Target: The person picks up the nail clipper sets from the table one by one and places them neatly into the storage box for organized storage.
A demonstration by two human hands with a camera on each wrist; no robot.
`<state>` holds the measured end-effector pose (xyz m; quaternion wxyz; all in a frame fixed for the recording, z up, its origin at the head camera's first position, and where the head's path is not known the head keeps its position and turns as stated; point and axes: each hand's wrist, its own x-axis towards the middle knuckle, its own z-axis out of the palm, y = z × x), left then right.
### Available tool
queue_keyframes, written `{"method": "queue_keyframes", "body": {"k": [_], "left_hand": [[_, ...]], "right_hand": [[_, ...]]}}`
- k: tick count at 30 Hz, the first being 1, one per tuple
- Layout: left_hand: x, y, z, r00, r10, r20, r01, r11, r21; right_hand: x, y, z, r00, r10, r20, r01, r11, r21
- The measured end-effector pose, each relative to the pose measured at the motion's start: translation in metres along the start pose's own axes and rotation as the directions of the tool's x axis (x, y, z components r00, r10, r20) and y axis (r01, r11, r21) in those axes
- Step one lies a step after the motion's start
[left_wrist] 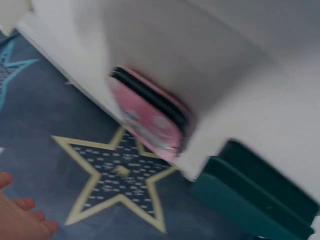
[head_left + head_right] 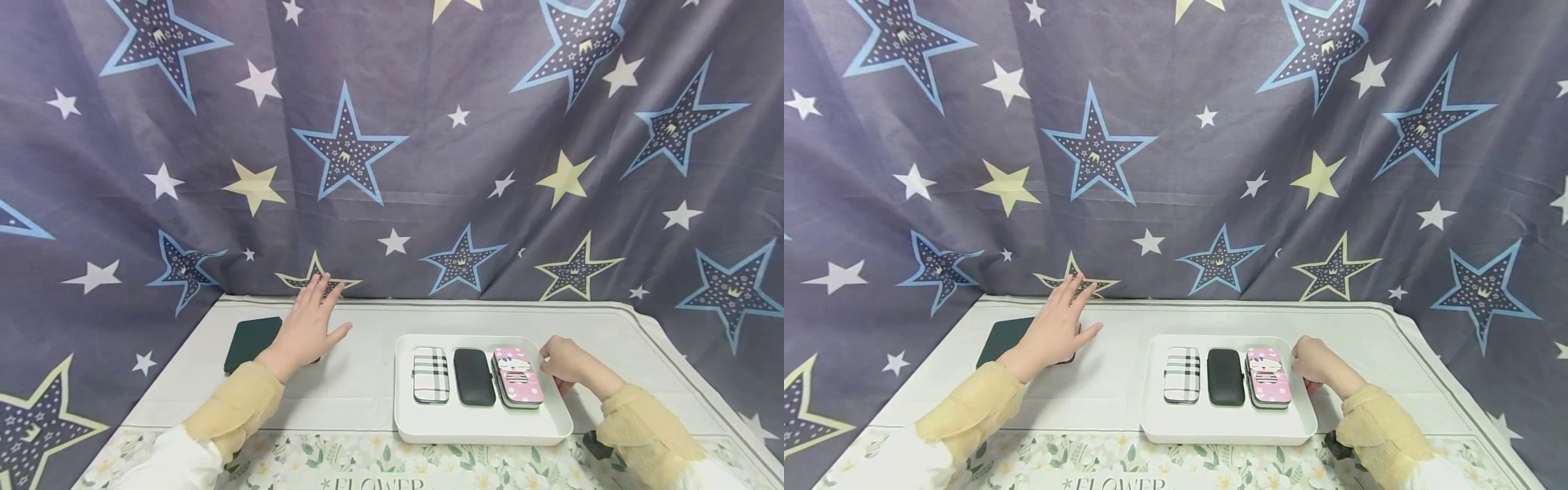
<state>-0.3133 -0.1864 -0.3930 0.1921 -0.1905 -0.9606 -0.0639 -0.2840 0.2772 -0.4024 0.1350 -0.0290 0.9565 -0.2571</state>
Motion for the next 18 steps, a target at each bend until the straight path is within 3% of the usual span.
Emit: {"method": "queue_keyframes", "body": {"k": [10,18], "left_hand": [[-0.002,-0.04,0.029,0.994,-0.1,0.045,0.1,0.995,0.0],[-0.002,-0.052,0.043,0.98,-0.184,0.081,0.187,0.982,-0.034]], "right_hand": [[0.0,0.0,0.0,1.0,0.007,0.004,-0.007,1.0,-0.011],[0.001,0.0,0.0,1.0,0.012,0.007,-0.012,1.0,-0.01]]}}
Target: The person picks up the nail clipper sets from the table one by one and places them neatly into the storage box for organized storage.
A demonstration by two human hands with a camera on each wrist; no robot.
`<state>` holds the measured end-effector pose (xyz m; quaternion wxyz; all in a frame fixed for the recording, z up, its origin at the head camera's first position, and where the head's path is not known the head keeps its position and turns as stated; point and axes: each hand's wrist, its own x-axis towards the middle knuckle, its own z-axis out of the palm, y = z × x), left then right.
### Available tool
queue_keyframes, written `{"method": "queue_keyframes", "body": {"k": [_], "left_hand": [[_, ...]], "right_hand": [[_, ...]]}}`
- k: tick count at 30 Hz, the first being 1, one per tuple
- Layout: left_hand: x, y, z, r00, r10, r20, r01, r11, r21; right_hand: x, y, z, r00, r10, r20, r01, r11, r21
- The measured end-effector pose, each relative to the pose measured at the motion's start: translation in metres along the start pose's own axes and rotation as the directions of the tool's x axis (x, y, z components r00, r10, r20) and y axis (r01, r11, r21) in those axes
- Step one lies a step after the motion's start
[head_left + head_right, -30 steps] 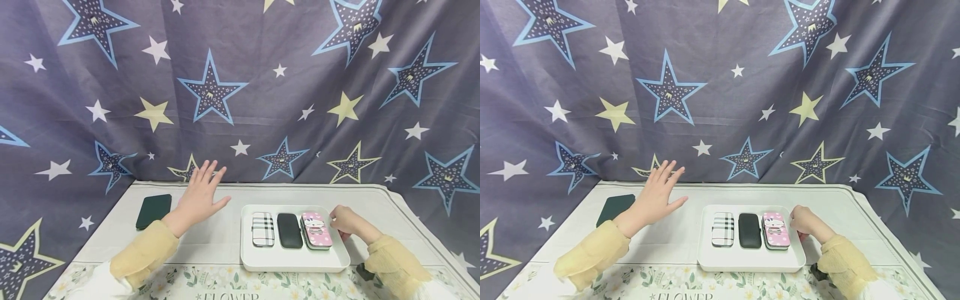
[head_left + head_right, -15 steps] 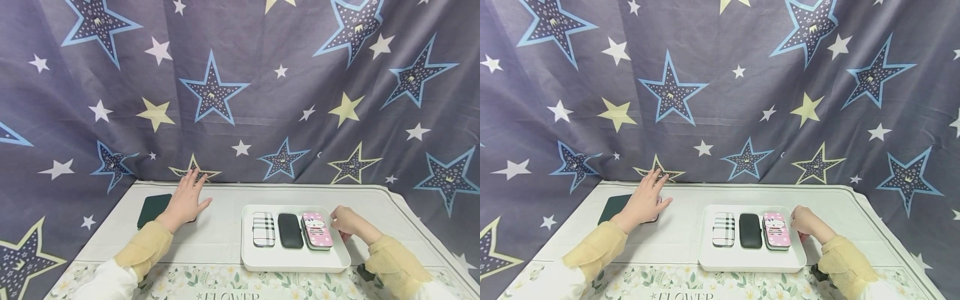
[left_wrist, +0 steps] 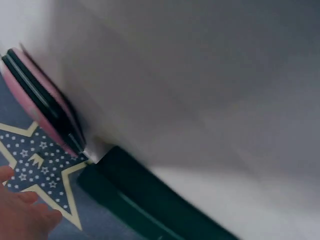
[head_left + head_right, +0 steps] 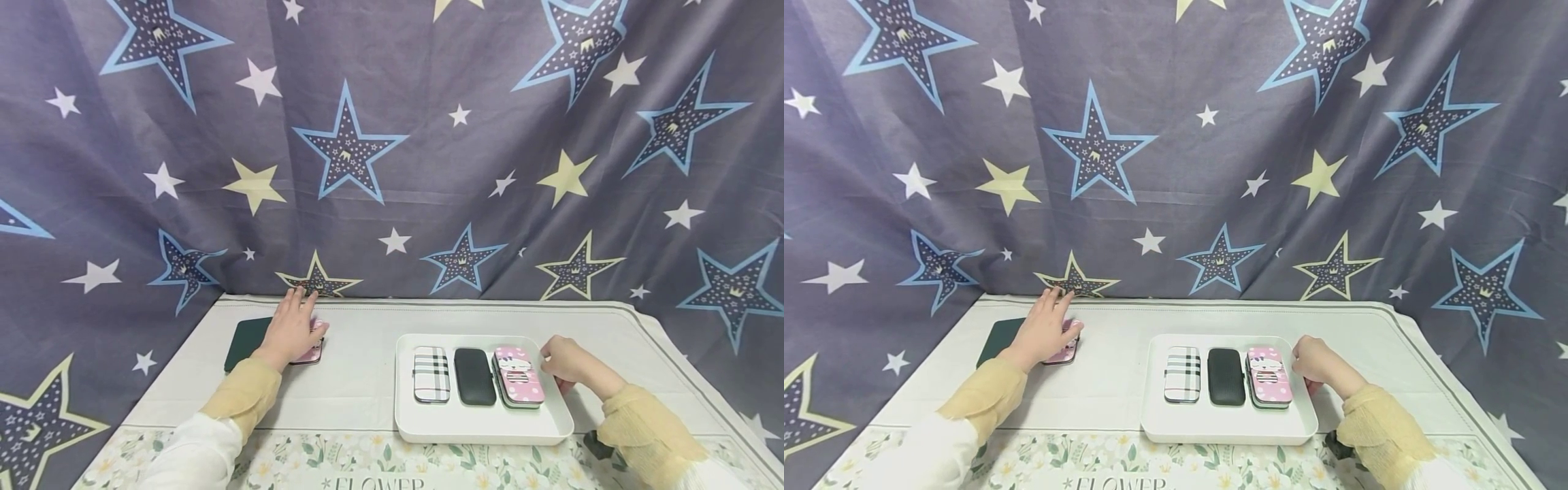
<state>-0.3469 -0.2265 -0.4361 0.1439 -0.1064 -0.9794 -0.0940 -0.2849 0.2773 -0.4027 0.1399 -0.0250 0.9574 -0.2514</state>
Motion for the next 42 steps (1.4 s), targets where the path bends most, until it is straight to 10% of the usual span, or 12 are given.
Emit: {"method": "queue_keyframes", "body": {"k": [20,42], "left_hand": [[0.002,0.007,0.008,0.955,-0.185,0.231,0.175,0.983,0.06],[0.012,0.035,-0.015,0.886,-0.409,0.219,0.425,0.905,-0.03]], "right_hand": [[0.0,-0.001,0.0,1.0,-0.008,0.001,0.008,1.0,0.001],[-0.004,-0.002,0.001,1.0,-0.028,-0.006,0.028,0.999,-0.016]]}}
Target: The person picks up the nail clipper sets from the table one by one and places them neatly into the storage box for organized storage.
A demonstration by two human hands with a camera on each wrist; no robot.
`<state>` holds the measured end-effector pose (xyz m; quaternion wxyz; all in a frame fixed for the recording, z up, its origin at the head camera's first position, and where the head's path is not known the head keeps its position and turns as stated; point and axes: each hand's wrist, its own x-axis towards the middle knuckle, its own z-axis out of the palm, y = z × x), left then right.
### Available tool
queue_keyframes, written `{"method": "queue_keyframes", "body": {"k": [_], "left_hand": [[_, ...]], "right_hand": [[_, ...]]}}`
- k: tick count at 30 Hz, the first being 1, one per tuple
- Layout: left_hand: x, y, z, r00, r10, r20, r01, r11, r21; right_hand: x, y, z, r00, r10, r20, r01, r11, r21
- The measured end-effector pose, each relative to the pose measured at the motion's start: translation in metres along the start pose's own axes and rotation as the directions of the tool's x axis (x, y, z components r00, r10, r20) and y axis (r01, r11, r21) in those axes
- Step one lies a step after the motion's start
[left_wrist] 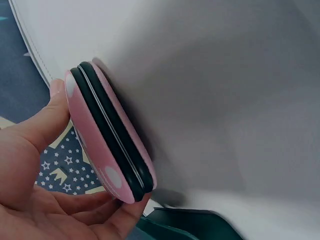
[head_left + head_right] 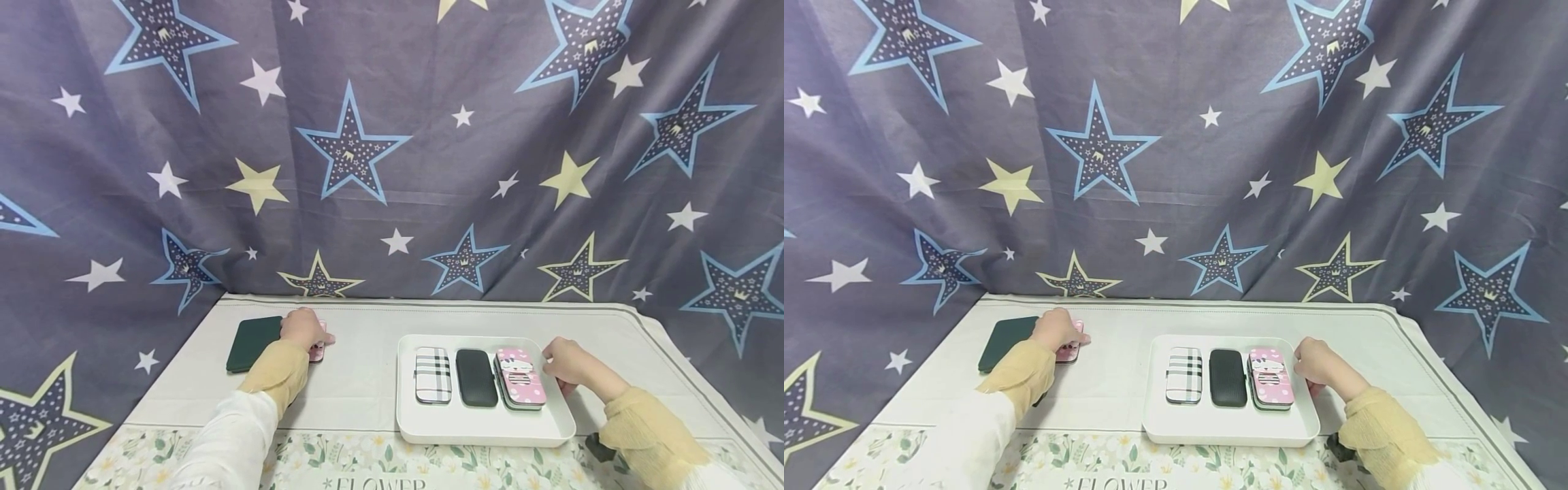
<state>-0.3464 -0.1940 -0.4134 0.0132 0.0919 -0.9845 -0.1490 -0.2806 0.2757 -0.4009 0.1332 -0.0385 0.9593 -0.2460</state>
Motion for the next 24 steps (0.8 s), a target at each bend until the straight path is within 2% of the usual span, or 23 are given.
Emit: {"method": "queue_keyframes", "body": {"k": [8,12,18,24], "left_hand": [[-0.001,-0.002,-0.007,0.999,-0.036,-0.003,0.036,0.997,-0.069],[0.005,-0.007,-0.008,0.999,-0.049,-0.007,0.048,0.996,-0.073],[0.016,-0.017,-0.009,0.995,-0.103,0.0,0.102,0.988,-0.115],[0.017,-0.02,-0.013,0.99,-0.139,0.008,0.138,0.973,-0.183]], "right_hand": [[-0.001,0.0,0.0,1.0,0.005,0.001,-0.005,1.0,0.004],[-0.001,-0.001,-0.001,1.0,0.001,0.002,-0.001,1.0,-0.002],[-0.001,-0.001,-0.002,1.0,-0.004,0.005,0.004,1.0,0.002],[0.001,0.0,-0.001,1.0,0.012,0.004,-0.012,1.0,0.007]]}}
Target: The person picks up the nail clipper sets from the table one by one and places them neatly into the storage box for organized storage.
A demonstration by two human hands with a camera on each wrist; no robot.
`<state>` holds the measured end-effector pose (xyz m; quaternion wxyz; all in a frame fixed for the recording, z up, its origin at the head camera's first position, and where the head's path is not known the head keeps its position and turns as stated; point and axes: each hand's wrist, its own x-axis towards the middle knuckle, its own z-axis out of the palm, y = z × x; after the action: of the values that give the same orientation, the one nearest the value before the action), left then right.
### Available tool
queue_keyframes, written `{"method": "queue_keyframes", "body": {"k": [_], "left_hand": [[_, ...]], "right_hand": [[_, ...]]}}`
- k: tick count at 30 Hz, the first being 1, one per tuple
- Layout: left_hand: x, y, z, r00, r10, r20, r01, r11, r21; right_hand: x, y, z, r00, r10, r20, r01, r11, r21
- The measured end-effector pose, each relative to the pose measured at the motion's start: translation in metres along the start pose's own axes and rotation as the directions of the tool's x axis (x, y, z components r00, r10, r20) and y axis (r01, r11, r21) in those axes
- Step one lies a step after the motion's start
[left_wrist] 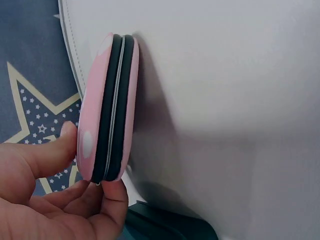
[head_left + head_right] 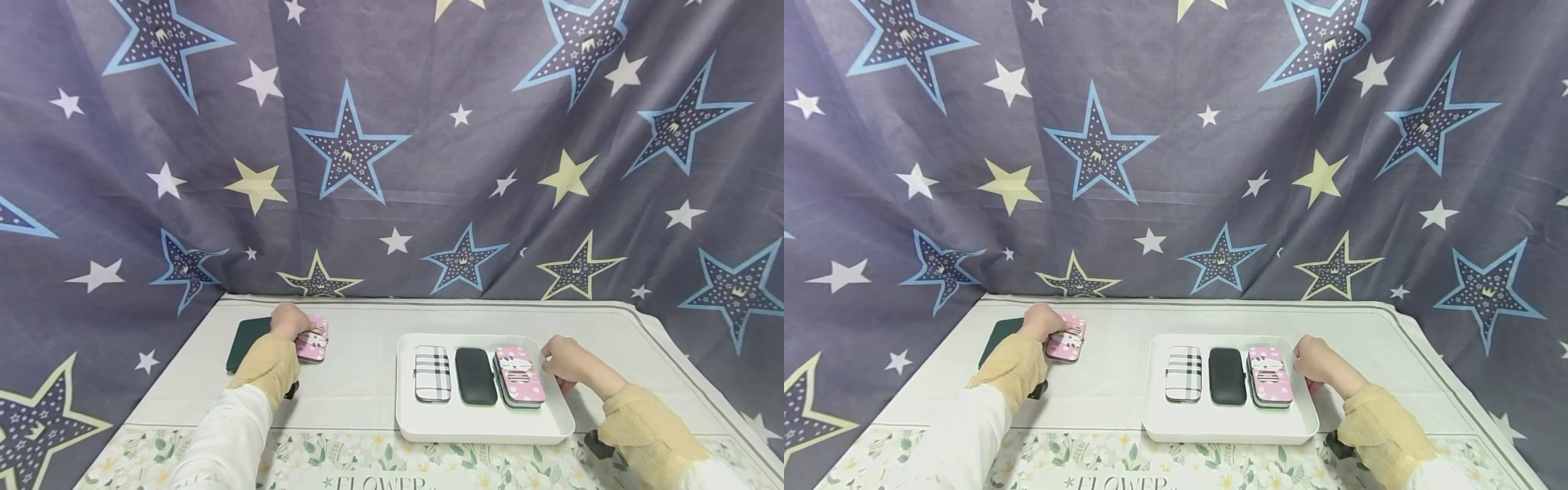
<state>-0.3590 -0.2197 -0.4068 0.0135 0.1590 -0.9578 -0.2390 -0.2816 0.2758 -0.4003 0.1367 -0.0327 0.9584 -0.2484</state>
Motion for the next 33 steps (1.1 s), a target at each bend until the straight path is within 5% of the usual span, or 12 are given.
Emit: {"method": "queue_keyframes", "body": {"k": [23,33], "left_hand": [[-0.0062,-0.0022,-0.0033,0.999,-0.03,0.012,0.031,0.998,-0.05],[-0.0045,-0.0018,-0.0044,0.995,-0.055,0.081,0.075,0.958,-0.275]], "right_hand": [[-0.0002,0.0003,-0.0001,1.0,-0.002,0.002,0.002,1.0,0.013],[0.0,0.0006,-0.0001,1.0,-0.001,0.003,0.001,1.0,0.014]]}}
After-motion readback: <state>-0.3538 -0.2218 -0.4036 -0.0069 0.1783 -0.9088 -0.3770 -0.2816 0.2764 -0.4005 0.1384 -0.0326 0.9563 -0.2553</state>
